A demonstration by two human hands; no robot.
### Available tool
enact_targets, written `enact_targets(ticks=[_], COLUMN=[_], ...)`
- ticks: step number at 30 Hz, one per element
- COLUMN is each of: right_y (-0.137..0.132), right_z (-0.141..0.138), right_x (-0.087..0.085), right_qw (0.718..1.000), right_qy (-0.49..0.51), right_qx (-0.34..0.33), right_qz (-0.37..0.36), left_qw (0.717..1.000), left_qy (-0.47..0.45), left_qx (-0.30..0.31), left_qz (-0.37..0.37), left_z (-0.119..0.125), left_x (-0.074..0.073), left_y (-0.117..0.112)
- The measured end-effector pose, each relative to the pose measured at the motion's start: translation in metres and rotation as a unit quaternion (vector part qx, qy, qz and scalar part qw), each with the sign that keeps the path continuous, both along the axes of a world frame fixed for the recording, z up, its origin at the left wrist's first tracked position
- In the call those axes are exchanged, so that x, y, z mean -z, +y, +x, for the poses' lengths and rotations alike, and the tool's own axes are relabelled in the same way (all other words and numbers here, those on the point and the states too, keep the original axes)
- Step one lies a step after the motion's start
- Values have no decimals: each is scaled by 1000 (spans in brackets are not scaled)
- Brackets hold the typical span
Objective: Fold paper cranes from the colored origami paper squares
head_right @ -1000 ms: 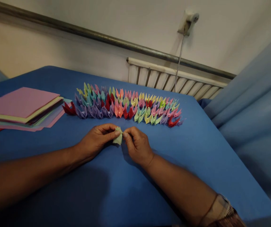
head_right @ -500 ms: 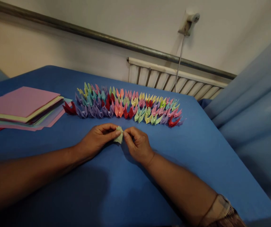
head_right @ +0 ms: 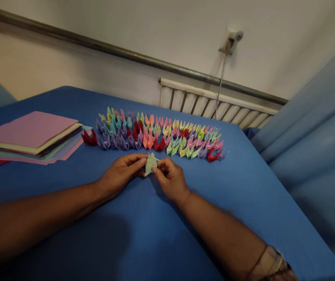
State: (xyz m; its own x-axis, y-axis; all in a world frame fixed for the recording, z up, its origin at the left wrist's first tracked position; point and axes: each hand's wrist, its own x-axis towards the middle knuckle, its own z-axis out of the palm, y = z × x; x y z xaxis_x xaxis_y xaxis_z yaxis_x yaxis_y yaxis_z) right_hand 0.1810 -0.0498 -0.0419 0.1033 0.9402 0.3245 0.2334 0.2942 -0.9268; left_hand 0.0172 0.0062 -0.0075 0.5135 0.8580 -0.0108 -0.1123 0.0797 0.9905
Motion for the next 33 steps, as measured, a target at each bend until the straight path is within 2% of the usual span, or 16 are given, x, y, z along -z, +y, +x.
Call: enact_targets(ticks=[10,19,25,30,33], right_y=[4,3,4,5,4], right_z=[3,2,4,6,6], right_x=[6,0,-2,-3,-3], right_qw=[999,1000,994,990,990], right_qy=[-3,-4,-69,-100,-106], right_qx=[42,10,21,25,13], right_qz=[-3,5,77,99,97], left_qw=[1000,998,993,980,974], left_qy=[5,12,26,58,70], left_qx=[-17,-9,-12,-59,-62], left_qz=[4,60,111,181,204], left_z=[0,0,-2,-4,-3], left_x=[-4,1,1,-2,-5], left_y=[0,2,2,1,0])
